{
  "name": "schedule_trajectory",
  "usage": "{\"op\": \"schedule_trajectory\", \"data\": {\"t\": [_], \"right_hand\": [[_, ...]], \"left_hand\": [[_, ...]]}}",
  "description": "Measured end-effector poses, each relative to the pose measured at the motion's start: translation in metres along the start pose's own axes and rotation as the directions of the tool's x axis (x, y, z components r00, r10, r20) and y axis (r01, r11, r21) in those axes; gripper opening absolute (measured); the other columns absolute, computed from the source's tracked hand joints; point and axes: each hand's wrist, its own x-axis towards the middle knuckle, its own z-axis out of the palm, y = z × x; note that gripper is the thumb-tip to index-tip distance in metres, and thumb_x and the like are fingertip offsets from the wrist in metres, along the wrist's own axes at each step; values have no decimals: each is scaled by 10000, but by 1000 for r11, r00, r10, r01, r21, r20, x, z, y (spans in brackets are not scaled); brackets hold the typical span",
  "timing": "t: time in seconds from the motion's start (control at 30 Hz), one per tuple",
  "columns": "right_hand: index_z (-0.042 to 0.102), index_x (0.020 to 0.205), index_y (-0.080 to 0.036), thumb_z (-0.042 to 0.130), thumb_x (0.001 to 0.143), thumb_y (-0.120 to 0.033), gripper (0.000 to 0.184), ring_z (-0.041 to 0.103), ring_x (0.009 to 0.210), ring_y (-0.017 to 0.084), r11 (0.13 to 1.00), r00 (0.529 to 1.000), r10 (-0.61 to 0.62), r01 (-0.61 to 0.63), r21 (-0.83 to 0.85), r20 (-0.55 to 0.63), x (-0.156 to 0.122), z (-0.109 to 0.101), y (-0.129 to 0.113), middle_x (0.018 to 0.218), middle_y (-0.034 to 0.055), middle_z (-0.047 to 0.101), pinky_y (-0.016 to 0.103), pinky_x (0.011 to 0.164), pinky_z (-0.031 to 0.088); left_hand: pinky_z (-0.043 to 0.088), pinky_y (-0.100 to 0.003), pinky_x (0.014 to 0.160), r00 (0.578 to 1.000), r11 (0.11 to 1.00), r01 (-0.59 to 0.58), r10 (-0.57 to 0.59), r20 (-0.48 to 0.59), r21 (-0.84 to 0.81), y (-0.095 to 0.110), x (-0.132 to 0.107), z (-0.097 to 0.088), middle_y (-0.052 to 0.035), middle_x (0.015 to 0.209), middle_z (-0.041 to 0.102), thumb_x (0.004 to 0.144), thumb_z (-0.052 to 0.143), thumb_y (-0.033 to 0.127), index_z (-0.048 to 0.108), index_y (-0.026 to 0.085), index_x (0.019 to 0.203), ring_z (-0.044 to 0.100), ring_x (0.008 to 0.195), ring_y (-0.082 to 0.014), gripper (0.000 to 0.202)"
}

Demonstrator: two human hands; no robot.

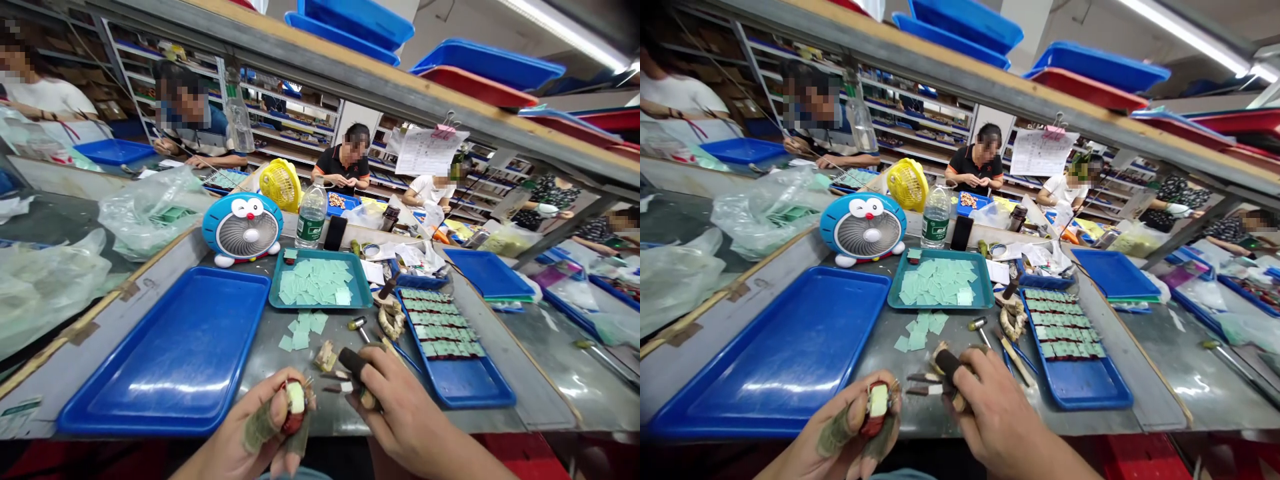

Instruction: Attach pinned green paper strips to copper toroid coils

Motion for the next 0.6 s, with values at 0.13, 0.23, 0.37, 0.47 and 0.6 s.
{"op": "schedule_trajectory", "data": {"t": [0.13, 0.23, 0.37, 0.47, 0.6], "right_hand": [[553, 1046, -219, 550, 871, -72, 228, 531, 1062, 250, 999, 999, -33, 33, -15, -4, 2, 6, 4, 1272, 97, 547, 394, 898, 476], [548, 974, -216, 555, 795, -64, 235, 523, 936, 243, 992, 996, -88, 88, -94, 3, 7, 10, 4, 1136, 80, 584, 377, 793, 467], [537, 955, -220, 574, 830, -94, 181, 521, 853, 235, 996, 999, -25, 22, -91, -34, 10, 18, 3, 975, 56, 578, 364, 731, 461], [534, 1074, -229, 554, 947, -156, 147, 589, 934, 225, 996, 993, 80, -76, 50, -86, 0, 32, 6, 1059, 64, 599, 352, 814, 517], [504, 1235, -228, 597, 980, -281, 277, 670, 985, 232, 979, 971, 177, -158, 126, -161, -19, 60, 10, 1108, 96, 646, 315, 819, 575]], "left_hand": [[306, -189, 488, 1000, 999, 31, -31, -1, -43, -5, 1, 1, -22, 600, 619, 960, 611, 597, 647, 147, 1048, 415, 442, -60, 460], [345, -218, 529, 997, 995, 74, -74, -4, -67, -9, 2, 2, -12, 558, 596, 954, 606, 618, 650, 137, 1044, 425, 425, -68, 491], [368, -215, 534, 997, 998, 53, -54, -59, -19, -6, 5, 2, -17, 600, 606, 974, 547, 643, 633, 155, 1070, 459, 484, -89, 505], [458, -232, 639, 974, 962, 15, 48, -220, 273, 6, 7, 0, -56, 828, 675, 1001, 521, 608, 601, 194, 1200, 589, 713, -149, 466], [495, -328, 902, 908, 783, 67, 209, -363, 618, 14, 6, -4, -68, 1042, 708, 1040, 480, 542, 487, 268, 1447, 650, 967, -228, 491]]}}
